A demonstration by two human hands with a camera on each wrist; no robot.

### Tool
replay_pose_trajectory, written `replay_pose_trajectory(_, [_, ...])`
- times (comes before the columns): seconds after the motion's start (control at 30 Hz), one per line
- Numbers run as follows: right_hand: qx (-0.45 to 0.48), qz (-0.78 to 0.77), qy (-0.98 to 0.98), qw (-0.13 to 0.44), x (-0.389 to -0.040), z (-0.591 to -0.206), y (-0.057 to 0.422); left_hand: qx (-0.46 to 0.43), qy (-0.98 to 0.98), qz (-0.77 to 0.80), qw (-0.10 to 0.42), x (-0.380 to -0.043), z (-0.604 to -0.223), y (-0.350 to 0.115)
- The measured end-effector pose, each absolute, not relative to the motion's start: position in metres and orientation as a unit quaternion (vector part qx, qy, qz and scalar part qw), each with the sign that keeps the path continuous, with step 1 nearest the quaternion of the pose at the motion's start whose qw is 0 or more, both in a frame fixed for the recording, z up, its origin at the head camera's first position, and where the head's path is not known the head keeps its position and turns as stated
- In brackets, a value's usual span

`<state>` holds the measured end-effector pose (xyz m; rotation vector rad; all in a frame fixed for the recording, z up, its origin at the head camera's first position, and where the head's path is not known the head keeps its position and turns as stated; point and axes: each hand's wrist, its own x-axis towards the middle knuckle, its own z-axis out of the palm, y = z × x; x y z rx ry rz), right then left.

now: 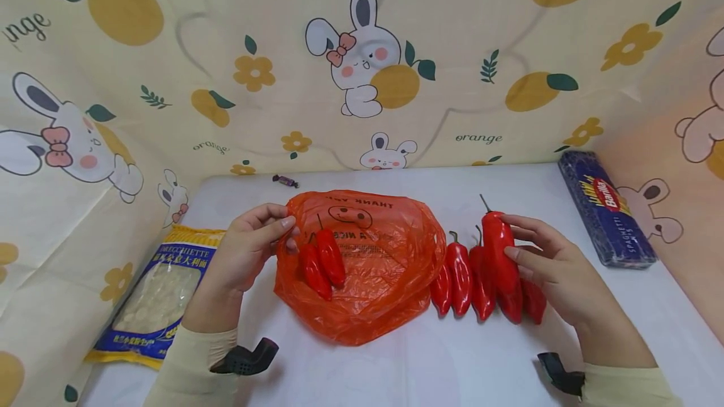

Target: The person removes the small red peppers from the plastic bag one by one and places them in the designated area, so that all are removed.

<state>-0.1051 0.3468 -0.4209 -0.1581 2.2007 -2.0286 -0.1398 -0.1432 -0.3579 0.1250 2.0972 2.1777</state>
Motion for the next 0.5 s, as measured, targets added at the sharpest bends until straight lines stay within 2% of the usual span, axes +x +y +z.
replay_pose_trajectory(0.27, [0.003, -0.678, 0.735, 0.007, -0.101, -0.431, 0.372, 0.048, 0.693, 0.717, 0.056, -0.14, -0.357, -0.144])
replay_pose_trajectory(0.5, [0.034, -0.654, 0.756, -0.003, -0.098, -0.443, 0.4, 0.046, 0.696, 0.715, 0.058, -0.14, -0.355, -0.144])
